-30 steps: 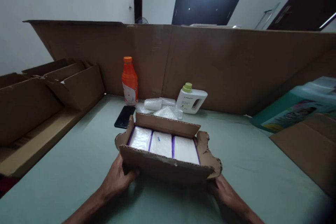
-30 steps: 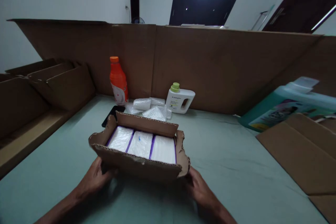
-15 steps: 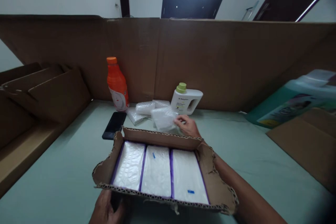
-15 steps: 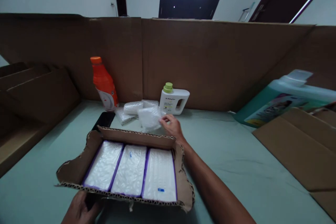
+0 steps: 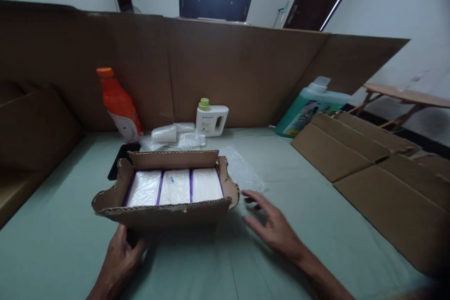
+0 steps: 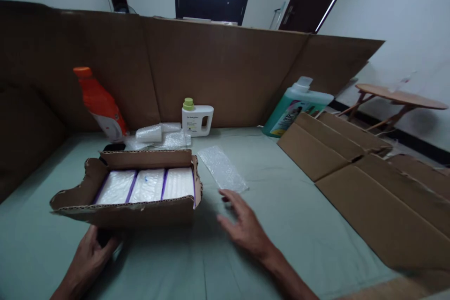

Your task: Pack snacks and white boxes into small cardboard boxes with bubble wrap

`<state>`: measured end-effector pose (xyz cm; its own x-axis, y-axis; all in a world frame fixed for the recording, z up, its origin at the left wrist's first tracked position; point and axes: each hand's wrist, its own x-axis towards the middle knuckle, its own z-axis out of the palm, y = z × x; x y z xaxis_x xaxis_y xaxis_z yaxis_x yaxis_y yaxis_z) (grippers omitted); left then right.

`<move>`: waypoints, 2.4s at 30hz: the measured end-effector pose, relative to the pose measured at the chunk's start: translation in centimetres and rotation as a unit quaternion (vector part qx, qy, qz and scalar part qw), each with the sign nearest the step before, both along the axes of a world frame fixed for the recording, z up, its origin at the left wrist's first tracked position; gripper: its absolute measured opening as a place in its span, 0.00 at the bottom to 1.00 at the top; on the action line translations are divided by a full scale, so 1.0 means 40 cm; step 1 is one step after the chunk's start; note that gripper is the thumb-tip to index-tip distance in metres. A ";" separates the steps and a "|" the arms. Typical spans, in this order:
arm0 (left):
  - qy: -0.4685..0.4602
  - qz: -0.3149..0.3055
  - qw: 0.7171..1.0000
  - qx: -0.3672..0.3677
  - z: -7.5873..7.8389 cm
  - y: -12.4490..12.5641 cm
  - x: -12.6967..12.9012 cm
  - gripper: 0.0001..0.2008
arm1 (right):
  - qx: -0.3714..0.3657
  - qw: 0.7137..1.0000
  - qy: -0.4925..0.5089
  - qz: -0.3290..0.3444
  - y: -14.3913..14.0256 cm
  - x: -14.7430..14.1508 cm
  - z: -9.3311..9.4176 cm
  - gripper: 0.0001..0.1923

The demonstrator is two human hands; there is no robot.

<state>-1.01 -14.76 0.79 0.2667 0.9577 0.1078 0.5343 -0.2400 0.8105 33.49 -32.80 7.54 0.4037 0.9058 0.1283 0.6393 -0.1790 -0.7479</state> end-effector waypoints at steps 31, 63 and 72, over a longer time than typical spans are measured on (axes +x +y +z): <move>0.002 -0.322 0.920 0.225 0.147 -0.266 0.120 0.38 | -0.137 0.963 0.040 0.228 -0.188 -0.025 0.234 0.12; -0.011 -0.099 0.995 0.031 0.124 0.078 0.086 0.26 | -0.071 0.997 0.038 0.004 0.215 -0.052 0.000 0.25; 0.169 -0.240 0.926 0.236 0.111 -0.159 0.007 0.17 | 0.064 0.945 -0.209 0.241 0.067 -0.246 -0.037 0.16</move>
<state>-0.73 -21.12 5.24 0.7443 0.5878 0.3170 0.4789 -0.8006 0.3600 23.66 -30.14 6.08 -0.1631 0.9376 0.3070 0.8679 0.2843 -0.4072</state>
